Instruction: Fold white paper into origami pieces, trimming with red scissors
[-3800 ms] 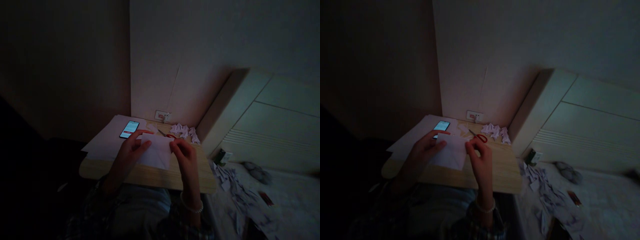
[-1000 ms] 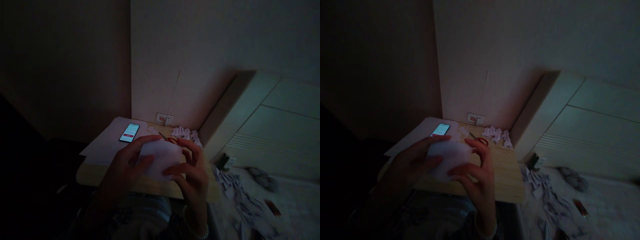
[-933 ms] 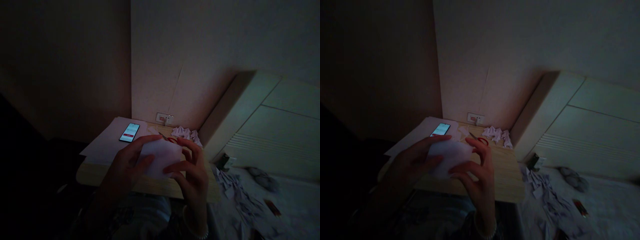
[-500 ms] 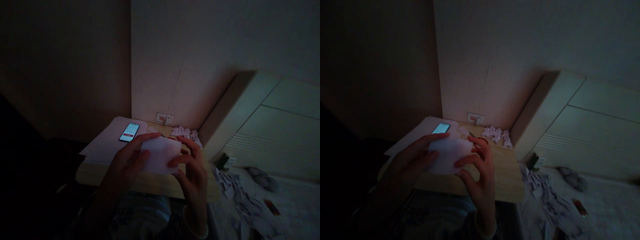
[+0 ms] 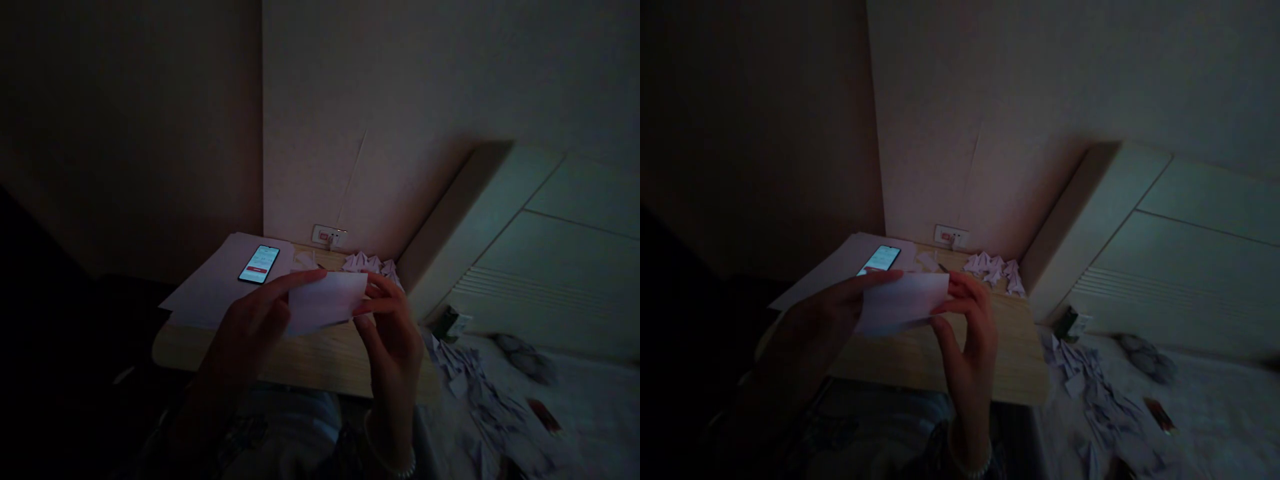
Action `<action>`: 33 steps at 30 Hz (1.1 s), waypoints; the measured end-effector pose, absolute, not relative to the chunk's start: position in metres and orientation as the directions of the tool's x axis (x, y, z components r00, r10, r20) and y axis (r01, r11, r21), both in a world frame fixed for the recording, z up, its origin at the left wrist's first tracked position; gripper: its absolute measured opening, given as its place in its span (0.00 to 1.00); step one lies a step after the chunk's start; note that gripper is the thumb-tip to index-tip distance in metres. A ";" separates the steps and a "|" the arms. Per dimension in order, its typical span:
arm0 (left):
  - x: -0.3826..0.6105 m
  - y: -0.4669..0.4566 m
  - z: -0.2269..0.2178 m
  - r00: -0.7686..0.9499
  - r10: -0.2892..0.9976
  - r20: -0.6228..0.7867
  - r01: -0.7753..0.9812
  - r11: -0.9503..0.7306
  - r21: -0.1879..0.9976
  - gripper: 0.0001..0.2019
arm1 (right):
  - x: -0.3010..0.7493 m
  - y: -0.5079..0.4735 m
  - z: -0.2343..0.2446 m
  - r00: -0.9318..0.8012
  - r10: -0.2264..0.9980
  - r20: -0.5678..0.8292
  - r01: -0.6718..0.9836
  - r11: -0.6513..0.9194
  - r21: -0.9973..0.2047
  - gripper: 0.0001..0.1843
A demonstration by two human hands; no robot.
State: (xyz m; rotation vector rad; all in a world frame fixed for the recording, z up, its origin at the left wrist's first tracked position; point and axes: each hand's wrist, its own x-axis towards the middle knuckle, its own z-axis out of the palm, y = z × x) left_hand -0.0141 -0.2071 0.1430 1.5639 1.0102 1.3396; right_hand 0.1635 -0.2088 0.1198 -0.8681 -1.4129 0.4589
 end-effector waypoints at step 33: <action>-0.011 -0.204 0.152 0.038 0.989 0.144 -0.090 -0.140 0.986 0.11 | 0.175 -0.221 0.121 -0.133 0.791 0.598 0.348 0.602 -0.719 0.17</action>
